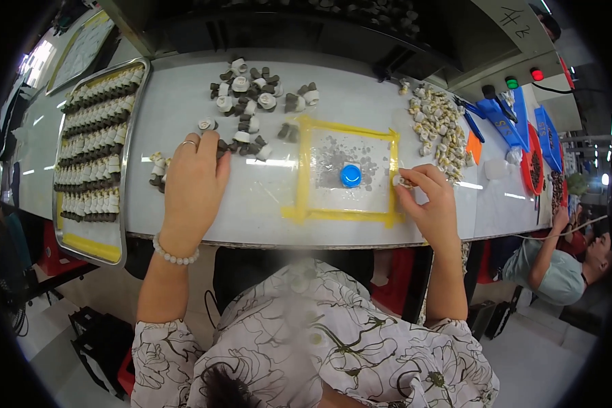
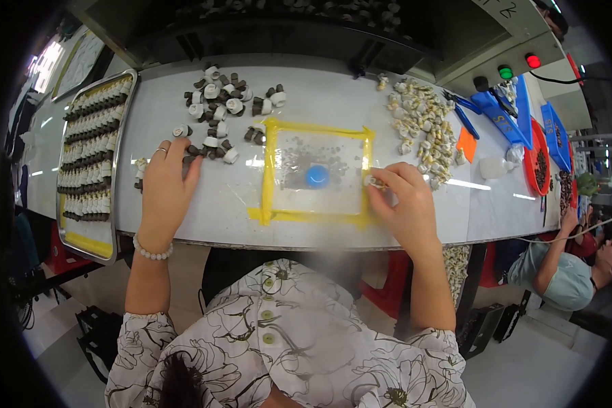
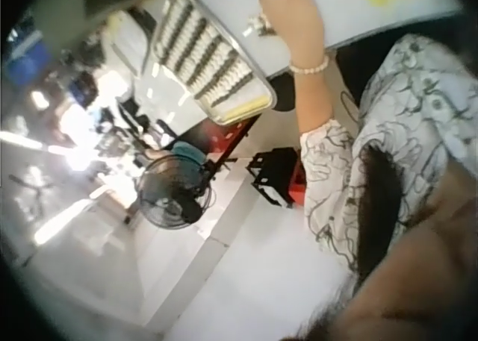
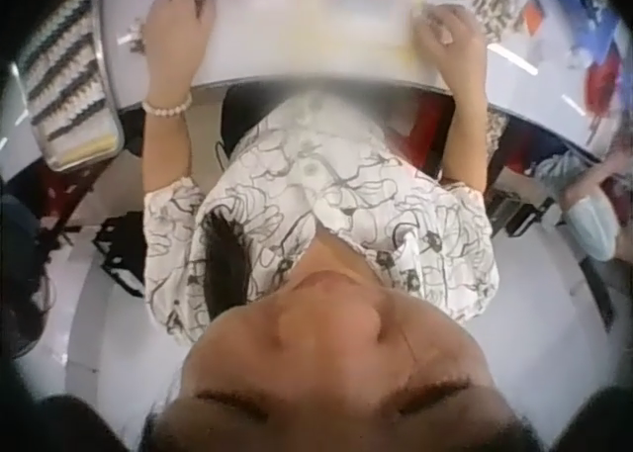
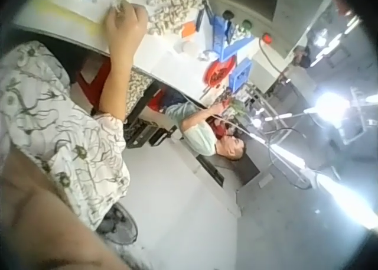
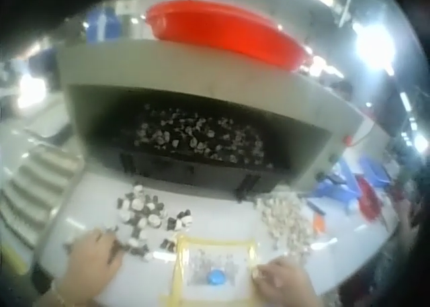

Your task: The person assembles small cat-like figurines by hand, attaching gold-colored accessories to white figurine bases.

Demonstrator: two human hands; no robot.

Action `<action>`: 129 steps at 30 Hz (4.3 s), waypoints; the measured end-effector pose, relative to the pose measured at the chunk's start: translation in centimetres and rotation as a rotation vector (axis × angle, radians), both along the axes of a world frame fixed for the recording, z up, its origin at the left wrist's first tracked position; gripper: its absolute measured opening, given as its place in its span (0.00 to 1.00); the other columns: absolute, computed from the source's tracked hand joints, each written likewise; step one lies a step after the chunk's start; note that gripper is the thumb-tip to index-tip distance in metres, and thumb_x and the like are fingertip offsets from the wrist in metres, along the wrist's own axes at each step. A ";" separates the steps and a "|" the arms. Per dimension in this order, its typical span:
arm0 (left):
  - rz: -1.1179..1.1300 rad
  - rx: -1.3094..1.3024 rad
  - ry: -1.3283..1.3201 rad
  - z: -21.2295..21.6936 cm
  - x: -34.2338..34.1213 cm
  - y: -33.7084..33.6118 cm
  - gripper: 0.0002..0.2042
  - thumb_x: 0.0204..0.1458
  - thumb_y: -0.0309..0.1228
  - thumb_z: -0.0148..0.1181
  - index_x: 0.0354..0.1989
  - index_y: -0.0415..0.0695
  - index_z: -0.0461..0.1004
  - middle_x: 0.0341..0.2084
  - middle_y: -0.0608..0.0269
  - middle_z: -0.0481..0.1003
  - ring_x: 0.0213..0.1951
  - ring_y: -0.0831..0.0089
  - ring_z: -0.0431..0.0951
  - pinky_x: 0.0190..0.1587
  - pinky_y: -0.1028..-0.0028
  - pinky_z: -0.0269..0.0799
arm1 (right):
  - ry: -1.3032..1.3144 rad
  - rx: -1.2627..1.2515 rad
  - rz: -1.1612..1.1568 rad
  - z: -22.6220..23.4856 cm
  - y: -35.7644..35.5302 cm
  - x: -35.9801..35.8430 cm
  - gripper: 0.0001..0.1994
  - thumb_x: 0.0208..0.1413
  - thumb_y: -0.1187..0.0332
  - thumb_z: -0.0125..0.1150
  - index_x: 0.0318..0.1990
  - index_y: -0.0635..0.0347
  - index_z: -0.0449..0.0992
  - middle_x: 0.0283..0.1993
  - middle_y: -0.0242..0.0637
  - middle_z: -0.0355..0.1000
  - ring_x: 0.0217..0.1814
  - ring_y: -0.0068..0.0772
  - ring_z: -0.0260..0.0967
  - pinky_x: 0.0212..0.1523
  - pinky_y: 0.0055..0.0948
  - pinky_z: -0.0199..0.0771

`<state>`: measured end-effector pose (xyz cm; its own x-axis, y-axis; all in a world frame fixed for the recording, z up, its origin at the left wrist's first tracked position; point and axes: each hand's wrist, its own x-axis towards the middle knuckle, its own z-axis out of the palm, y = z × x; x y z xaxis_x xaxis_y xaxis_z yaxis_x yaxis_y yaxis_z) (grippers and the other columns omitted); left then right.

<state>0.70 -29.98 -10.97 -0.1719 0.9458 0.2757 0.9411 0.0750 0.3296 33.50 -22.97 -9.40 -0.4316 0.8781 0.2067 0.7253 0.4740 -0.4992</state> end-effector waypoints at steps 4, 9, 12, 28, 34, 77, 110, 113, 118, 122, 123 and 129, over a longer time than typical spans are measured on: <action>-0.006 -0.052 -0.052 0.0 0.6 -0.2 0.10 0.45 0.24 0.59 0.36 0.38 0.67 0.27 0.51 0.72 0.28 0.56 0.74 0.31 0.65 0.69 | 0.150 -0.030 0.128 0.3 -0.1 -2.0 0.11 0.40 0.76 0.65 0.35 0.62 0.77 0.33 0.38 0.70 0.33 0.36 0.70 0.33 0.29 0.71; 0.010 -0.016 -0.419 0.5 1.5 -1.6 0.10 0.48 0.21 0.57 0.38 0.37 0.67 0.28 0.56 0.73 0.28 0.67 0.75 0.29 0.73 0.70 | 0.103 0.063 0.280 0.2 0.9 -4.2 0.12 0.39 0.77 0.65 0.36 0.61 0.79 0.31 0.37 0.70 0.31 0.33 0.69 0.31 0.26 0.70; -0.017 0.069 -1.003 0.2 3.2 -2.7 0.11 0.50 0.20 0.57 0.41 0.36 0.67 0.28 0.58 0.73 0.29 0.73 0.76 0.32 0.77 0.71 | 0.042 0.095 0.320 0.2 1.2 -4.9 0.11 0.39 0.77 0.65 0.35 0.61 0.79 0.31 0.36 0.70 0.30 0.33 0.68 0.29 0.27 0.70; -0.242 -0.147 -2.097 -2.3 9.2 -2.4 0.12 0.52 0.18 0.55 0.45 0.33 0.69 0.37 0.52 0.76 0.37 0.65 0.79 0.42 0.71 0.76 | 0.179 0.045 0.277 -0.1 0.6 -5.0 0.11 0.39 0.78 0.63 0.35 0.62 0.78 0.30 0.38 0.71 0.28 0.37 0.70 0.29 0.29 0.71; -0.225 -0.105 -2.057 -2.4 9.6 -2.5 0.11 0.52 0.17 0.54 0.45 0.33 0.70 0.36 0.52 0.76 0.36 0.64 0.79 0.42 0.71 0.76 | 0.469 -0.163 0.302 1.4 -0.1 -4.8 0.13 0.42 0.79 0.64 0.40 0.64 0.78 0.34 0.38 0.73 0.33 0.30 0.71 0.33 0.25 0.71; -0.013 0.376 0.014 -1.8 -0.6 -6.6 0.12 0.38 0.16 0.63 0.34 0.38 0.72 0.36 0.54 0.71 0.40 0.59 0.68 0.43 0.65 0.66 | 0.163 -0.024 -0.493 -1.2 0.8 7.4 0.09 0.52 0.77 0.53 0.41 0.63 0.70 0.32 0.32 0.68 0.31 0.20 0.65 0.33 0.22 0.67; -0.196 -0.139 -1.910 -0.7 5.9 -2.0 0.08 0.60 0.28 0.43 0.43 0.40 0.66 0.24 0.64 0.71 0.20 0.80 0.67 0.21 0.83 0.62 | 0.293 -0.174 0.093 -1.4 -1.1 -1.0 0.11 0.44 0.78 0.61 0.37 0.61 0.75 0.36 0.36 0.70 0.41 0.35 0.68 0.40 0.28 0.69; -0.179 -0.191 -2.013 -1.4 7.3 -2.1 0.09 0.61 0.30 0.42 0.43 0.40 0.67 0.24 0.63 0.72 0.21 0.79 0.69 0.21 0.82 0.62 | 0.198 -0.090 0.065 -1.5 -1.1 -0.9 0.12 0.42 0.78 0.62 0.38 0.61 0.76 0.36 0.36 0.70 0.40 0.37 0.67 0.39 0.30 0.69; -0.133 -0.215 -2.074 -1.5 8.9 -2.0 0.10 0.61 0.29 0.46 0.46 0.38 0.67 0.28 0.59 0.74 0.24 0.76 0.73 0.26 0.80 0.67 | 0.083 -0.034 0.082 -1.2 -1.1 -0.1 0.15 0.40 0.77 0.62 0.40 0.59 0.77 0.36 0.37 0.70 0.38 0.38 0.67 0.38 0.31 0.69; -0.190 -0.210 -2.076 -2.2 9.1 -2.0 0.11 0.57 0.23 0.51 0.48 0.36 0.67 0.32 0.55 0.76 0.29 0.73 0.76 0.32 0.77 0.72 | 0.093 -0.045 0.116 -0.7 -0.8 -0.4 0.15 0.42 0.76 0.65 0.42 0.61 0.78 0.38 0.38 0.70 0.39 0.34 0.68 0.37 0.27 0.69; -0.217 -0.205 -2.062 -2.3 9.1 -2.0 0.12 0.55 0.22 0.53 0.48 0.35 0.67 0.33 0.54 0.76 0.30 0.72 0.77 0.33 0.76 0.74 | 0.169 -0.081 0.122 -0.7 -0.7 -0.8 0.15 0.43 0.76 0.65 0.42 0.61 0.78 0.38 0.38 0.70 0.38 0.34 0.68 0.37 0.28 0.69; -0.241 -0.217 -2.082 -2.4 8.9 -2.1 0.12 0.53 0.20 0.55 0.47 0.34 0.68 0.34 0.55 0.76 0.32 0.71 0.78 0.37 0.75 0.75 | 0.243 -0.110 0.194 -0.5 -0.1 -3.7 0.13 0.41 0.76 0.64 0.38 0.61 0.78 0.36 0.39 0.71 0.38 0.39 0.69 0.39 0.33 0.71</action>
